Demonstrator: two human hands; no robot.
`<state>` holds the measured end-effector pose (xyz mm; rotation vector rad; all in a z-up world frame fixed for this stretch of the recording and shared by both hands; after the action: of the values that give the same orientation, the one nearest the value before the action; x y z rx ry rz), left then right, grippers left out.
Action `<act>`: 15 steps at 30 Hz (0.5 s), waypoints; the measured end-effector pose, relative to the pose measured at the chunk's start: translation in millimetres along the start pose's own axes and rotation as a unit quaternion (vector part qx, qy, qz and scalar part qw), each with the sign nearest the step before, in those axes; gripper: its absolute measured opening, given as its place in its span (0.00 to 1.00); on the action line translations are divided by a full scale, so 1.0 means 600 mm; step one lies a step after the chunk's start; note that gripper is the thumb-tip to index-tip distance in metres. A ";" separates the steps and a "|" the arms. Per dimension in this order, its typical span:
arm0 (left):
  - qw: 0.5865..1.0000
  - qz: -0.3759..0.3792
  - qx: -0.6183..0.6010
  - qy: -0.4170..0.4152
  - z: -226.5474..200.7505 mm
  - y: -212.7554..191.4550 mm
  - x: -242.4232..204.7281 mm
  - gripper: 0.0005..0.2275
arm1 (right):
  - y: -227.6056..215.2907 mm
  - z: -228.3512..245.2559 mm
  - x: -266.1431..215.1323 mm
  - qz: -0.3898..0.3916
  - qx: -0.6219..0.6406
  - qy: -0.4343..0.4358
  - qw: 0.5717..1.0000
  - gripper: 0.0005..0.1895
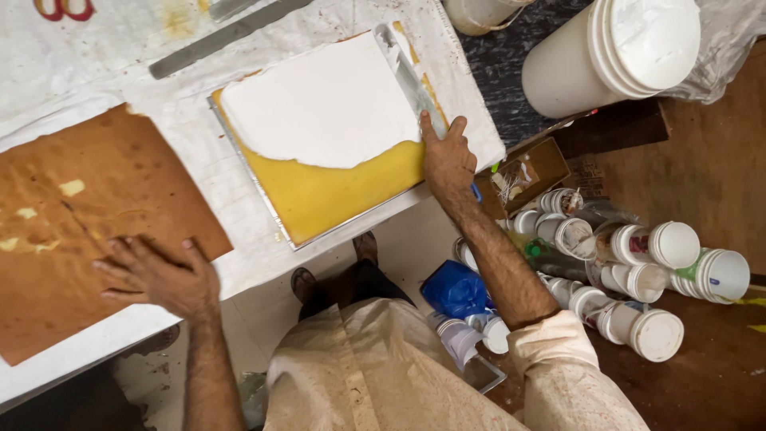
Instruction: The person scoops white paint from a bucket using a trowel and spreads it evenly over a yellow rectangular board. They repeat this process, smoothing the surface and covering the yellow base completely. Later, they apply the white paint to a brown board in the same manner.
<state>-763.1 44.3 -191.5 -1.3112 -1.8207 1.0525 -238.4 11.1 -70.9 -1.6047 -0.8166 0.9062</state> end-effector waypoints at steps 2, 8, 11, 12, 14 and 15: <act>1.000 -0.012 0.018 0.001 -0.001 -0.001 -0.002 0.45 | -0.002 -0.023 0.002 0.020 0.041 -0.003 0.999 0.32; 0.999 -0.046 -0.005 0.020 -0.032 -0.035 -0.012 0.43 | -0.036 -0.064 -0.017 -0.071 0.232 -0.155 0.958 0.28; 0.998 -0.061 0.009 0.030 -0.055 -0.046 -0.020 0.44 | -0.002 -0.125 0.052 -0.020 0.152 -0.100 0.983 0.23; 0.998 -0.066 0.007 0.023 -0.059 -0.046 -0.023 0.44 | 0.004 -0.137 0.078 -0.022 0.131 -0.102 0.986 0.24; 0.997 -0.073 0.012 0.016 -0.058 -0.056 -0.023 0.43 | 0.021 -0.156 0.118 -0.021 0.097 -0.098 0.990 0.27; 0.998 -0.068 0.004 0.016 -0.060 -0.052 -0.018 0.42 | 0.016 -0.165 0.138 -0.045 0.120 -0.117 0.985 0.25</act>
<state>-742.7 36.5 -147.6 -1.1743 -1.8512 0.9606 -111.5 35.6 -78.5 -1.2578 -0.8981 1.0976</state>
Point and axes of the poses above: each hand's wrist, its own x-axis towards the middle knuckle, its own y-axis out of the palm, z = x × y, the point moved 9 cm from there along x, towards the middle knuckle, and after that the axes turned 7 degrees about -x, right-handed, at the moved point
